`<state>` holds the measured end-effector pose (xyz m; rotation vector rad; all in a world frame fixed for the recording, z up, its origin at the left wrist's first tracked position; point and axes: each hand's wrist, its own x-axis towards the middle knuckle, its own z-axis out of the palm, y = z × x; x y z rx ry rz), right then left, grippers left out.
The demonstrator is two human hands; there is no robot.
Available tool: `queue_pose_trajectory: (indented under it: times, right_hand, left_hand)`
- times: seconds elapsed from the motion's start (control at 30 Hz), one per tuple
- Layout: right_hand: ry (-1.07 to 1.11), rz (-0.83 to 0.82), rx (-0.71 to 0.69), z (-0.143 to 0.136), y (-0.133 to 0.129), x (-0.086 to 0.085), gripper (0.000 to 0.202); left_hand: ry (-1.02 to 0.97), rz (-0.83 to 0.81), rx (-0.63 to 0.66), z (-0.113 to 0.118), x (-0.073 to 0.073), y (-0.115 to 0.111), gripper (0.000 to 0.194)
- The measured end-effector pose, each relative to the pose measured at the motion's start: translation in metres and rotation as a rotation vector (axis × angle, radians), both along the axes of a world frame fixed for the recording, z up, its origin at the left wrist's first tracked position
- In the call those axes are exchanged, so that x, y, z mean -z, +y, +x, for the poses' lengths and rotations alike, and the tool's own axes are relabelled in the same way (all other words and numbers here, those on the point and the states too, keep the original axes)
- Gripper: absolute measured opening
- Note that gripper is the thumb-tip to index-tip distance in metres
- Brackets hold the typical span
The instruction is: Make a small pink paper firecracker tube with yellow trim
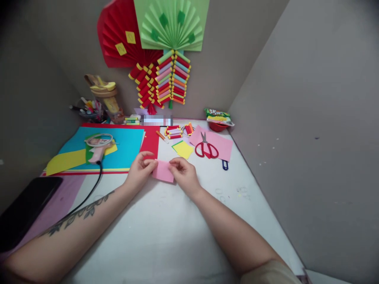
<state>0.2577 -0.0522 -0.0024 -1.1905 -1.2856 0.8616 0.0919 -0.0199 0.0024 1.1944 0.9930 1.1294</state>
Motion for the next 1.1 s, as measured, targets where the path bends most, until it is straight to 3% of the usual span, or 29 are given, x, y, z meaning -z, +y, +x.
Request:
queue_pose_trajectory:
  times: [0.23, 0.43, 0.73, 0.83, 1.0, 1.1]
  right_hand:
    - [-0.105, 0.057, 0.108, -0.007, -0.006, -0.001, 0.019]
    - [-0.17, 0.08, 0.159, -0.01, -0.008, 0.0, 0.016]
    - [-0.165, 0.044, 0.182, -0.014, -0.005, 0.003, 0.018]
    - [-0.248, 0.102, 0.154, -0.012, -0.004, 0.001, 0.014]
    - [-0.503, 0.343, 0.087, -0.016, -0.012, -0.012, 0.01]
    - [-0.57, 0.379, 0.072, -0.019, -0.019, -0.019, 0.008]
  left_hand:
    - [0.048, 0.008, 0.034, 0.0, -0.003, -0.008, 0.044]
    - [0.062, -0.023, 0.046, -0.001, -0.004, -0.008, 0.029]
    - [0.233, 0.025, 0.027, -0.006, -0.003, -0.011, 0.023]
    - [0.303, 0.1, 0.06, -0.008, -0.004, -0.013, 0.022]
    - [0.47, 0.367, 0.113, -0.009, -0.01, -0.022, 0.019]
    - [0.573, 0.497, 0.145, -0.008, -0.011, -0.027, 0.018]
